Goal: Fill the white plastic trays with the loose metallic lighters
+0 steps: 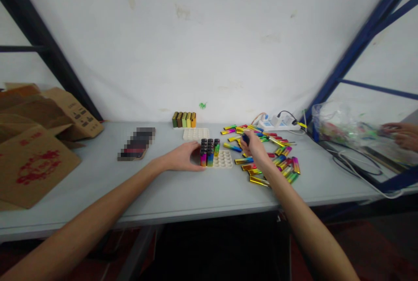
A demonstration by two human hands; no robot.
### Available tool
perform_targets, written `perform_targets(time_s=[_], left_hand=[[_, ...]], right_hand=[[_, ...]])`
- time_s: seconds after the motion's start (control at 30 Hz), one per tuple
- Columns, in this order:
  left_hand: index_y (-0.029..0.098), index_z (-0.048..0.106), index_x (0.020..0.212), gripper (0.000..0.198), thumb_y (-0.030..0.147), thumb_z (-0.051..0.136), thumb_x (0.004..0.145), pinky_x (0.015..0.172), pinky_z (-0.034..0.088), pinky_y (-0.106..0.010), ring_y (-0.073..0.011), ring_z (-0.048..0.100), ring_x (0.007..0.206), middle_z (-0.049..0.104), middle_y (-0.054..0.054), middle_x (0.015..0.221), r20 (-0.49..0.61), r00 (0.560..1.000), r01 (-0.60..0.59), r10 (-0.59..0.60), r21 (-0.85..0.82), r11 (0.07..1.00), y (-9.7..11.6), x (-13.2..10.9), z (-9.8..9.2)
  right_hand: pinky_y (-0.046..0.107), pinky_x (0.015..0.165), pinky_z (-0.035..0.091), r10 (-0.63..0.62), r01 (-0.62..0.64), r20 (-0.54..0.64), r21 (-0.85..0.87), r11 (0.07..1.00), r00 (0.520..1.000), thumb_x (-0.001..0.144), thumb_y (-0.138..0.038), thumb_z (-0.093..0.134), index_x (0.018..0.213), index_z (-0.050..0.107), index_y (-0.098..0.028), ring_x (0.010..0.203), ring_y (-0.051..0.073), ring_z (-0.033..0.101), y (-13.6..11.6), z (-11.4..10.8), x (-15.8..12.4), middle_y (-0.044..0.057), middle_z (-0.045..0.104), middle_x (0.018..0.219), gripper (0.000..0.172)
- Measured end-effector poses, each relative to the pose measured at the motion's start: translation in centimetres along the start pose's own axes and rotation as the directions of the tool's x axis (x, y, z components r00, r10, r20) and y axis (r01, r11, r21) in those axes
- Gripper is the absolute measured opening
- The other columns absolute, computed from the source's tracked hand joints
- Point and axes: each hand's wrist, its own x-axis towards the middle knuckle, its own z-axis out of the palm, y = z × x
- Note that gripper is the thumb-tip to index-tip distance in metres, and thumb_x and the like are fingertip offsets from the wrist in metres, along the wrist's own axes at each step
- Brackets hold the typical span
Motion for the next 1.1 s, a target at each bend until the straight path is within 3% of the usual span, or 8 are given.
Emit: perform_targets(time_s=[0.27,0.37,0.53,0.67,0.77,0.87,1.0,1.1], left_hand=[[0.016,0.066,0.11,0.062,0.061,0.079,0.071,0.091,0.054,-0.042,-0.0326,0.067,0.102,0.07,-0.013,0.114,0.012,1.0,0.015,-0.015,-0.004,1.0,0.0,0.0,0.1],[0.016,0.066,0.111,0.062,0.062,0.08,0.07,0.092,0.054,-0.042,-0.0327,0.067,0.103,0.071,-0.012,0.114,-0.008,1.0,0.001,-0.001,-0.016,1.0,-0.1,0.0,0.1],[0.017,0.067,0.107,0.06,0.062,0.079,0.07,0.09,0.055,-0.042,-0.0314,0.067,0.098,0.071,-0.01,0.109,-0.009,1.0,0.004,-0.004,-0.006,1.0,-0.1,0.0,0.1],[0.016,0.066,0.111,0.061,0.06,0.08,0.072,0.095,0.053,-0.043,-0.0326,0.067,0.103,0.071,-0.012,0.113,0.001,1.0,-0.011,0.011,-0.006,1.0,0.1,0.0,0.0],[0.016,0.066,0.115,0.061,0.058,0.08,0.072,0.099,0.052,-0.044,-0.0326,0.067,0.105,0.071,-0.012,0.117,-0.007,1.0,-0.025,0.025,-0.022,0.999,0.1,0.0,0.0],[0.017,0.067,0.118,0.063,0.058,0.08,0.072,0.099,0.052,-0.043,-0.0325,0.067,0.107,0.072,-0.012,0.118,-0.005,1.0,-0.03,0.03,-0.035,0.999,0.2,0.0,0.1],[0.017,0.067,0.116,0.062,0.058,0.08,0.072,0.099,0.052,-0.043,-0.0329,0.067,0.107,0.072,-0.012,0.116,-0.01,1.0,-0.022,0.022,-0.022,1.0,0.2,0.0,0.1],[0.016,0.067,0.113,0.061,0.059,0.08,0.072,0.097,0.053,-0.044,-0.0338,0.068,0.105,0.072,-0.012,0.114,-0.003,1.0,-0.017,0.017,-0.006,1.0,0.2,0.0,0.0]], right_hand=[[0.025,0.04,0.015,0.062,-0.061,0.014,-0.067,0.996,0.998,0.095,-0.054,0.039,0.061,0.036,-0.025,0.042,0.01,0.019,0.3,0.3,-0.1,-0.005,0.031,0.049,0.045],[0.026,0.041,0.014,0.05,-0.048,0.015,-0.068,0.997,0.999,0.096,-0.06,0.04,0.062,0.039,-0.024,0.043,0.01,0.018,0.6,0.4,0.1,-0.006,0.028,0.05,0.049],[0.025,0.046,0.03,-0.135,0.147,0.126,-0.091,0.985,0.983,0.093,-0.077,0.042,0.08,0.055,-0.022,0.05,0.012,0.035,0.4,0.6,0.0,-0.004,0.042,0.063,0.058],[0.026,0.066,0.048,-0.309,0.354,0.202,-0.252,0.901,0.929,0.096,-0.069,0.049,0.086,0.062,-0.02,0.071,0.015,0.054,0.2,0.7,-0.2,0.001,0.059,0.077,0.051],[0.029,0.079,0.053,-0.364,0.436,0.267,-0.299,0.849,0.892,0.095,-0.063,0.059,0.097,0.068,-0.019,0.086,0.018,0.063,0.4,0.7,-0.2,0.005,0.068,0.091,0.045],[0.03,0.08,0.054,-0.423,0.493,0.255,-0.378,0.784,0.869,0.091,-0.06,0.067,0.098,0.07,-0.019,0.092,0.021,0.066,0.4,0.9,-0.4,0.007,0.072,0.1,0.042],[0.03,0.069,0.05,-0.485,0.54,0.251,-0.508,0.671,0.838,0.094,-0.058,0.065,0.082,0.065,-0.021,0.074,0.02,0.065,-0.1,1.8,-1.4,0.005,0.071,0.079,0.039],[0.028,0.058,0.046,-0.383,0.473,0.277,-0.496,0.729,0.881,0.098,-0.057,0.06,0.088,0.062,-0.023,0.053,0.018,0.062,-0.3,2.5,-2.0,-0.001,0.067,0.06,0.036]])
